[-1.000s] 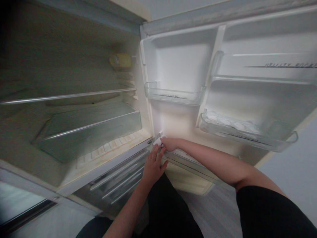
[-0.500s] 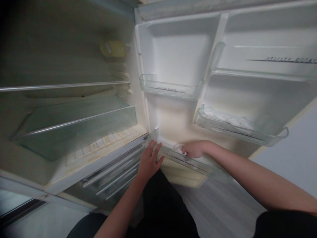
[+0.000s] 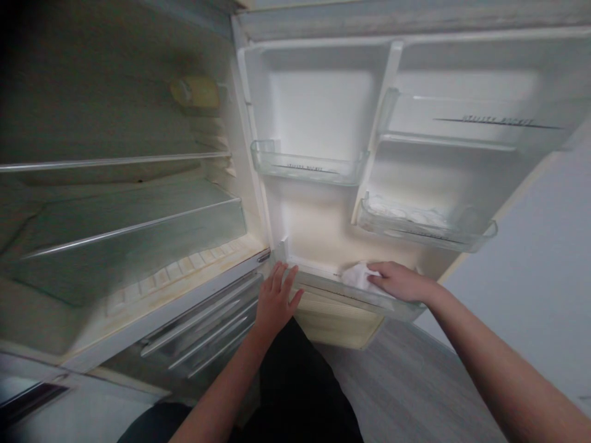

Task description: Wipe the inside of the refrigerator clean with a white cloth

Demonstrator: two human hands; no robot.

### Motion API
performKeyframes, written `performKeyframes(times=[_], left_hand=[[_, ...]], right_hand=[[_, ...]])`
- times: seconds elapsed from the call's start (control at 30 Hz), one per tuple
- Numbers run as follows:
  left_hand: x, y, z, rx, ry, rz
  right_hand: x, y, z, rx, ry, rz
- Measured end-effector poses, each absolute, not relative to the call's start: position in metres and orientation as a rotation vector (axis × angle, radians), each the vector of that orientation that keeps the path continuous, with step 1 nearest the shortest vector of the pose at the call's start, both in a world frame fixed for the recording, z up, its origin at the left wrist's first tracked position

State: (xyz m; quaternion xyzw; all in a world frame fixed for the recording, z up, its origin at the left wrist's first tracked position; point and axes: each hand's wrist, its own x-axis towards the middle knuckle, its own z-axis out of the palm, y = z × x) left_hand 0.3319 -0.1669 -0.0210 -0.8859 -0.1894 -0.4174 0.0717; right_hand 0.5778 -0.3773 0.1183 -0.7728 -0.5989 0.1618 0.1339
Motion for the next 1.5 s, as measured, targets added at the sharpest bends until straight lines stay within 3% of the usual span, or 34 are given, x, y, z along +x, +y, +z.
performKeyframes(times=[0.23, 0.3, 0.53, 0.83, 1.0, 1.27, 1.5], left_hand=[[0.328, -0.158, -0.054, -2.757, -0.47, -1.302], [0.321, -0.154, -0.075, -2.809, -0.394, -1.294], [0.274, -0.145, -0.113, -3.048, -0.838, -1.384], [0.263, -0.125, -0.103, -2.807, -1.245, -2.027], [0.27, -0.118, -0.08, -2.767, -1.257, -2.148], [0.285, -0.112, -0.043, -2.832, -1.027, -1.998], [0.319, -0.132, -0.002, -2.847, -0.371, -1.365]], right_hand=[[0.475, -0.315, 0.108, -1.794, -1.638, 0.188], [0.445, -0.288, 0.097, -1.824, -1.631, 0.044], [0.378, -0.204, 0.052, -2.234, -1.702, -0.5], [0.372, -0.186, 0.038, -2.222, -1.681, -0.602], [0.379, -0.187, 0.041, -2.29, -1.657, -0.584], [0.41, -0.238, 0.044, -2.398, -1.674, -0.666], [0.444, -0.284, 0.029, -2.381, -1.704, -0.968]])
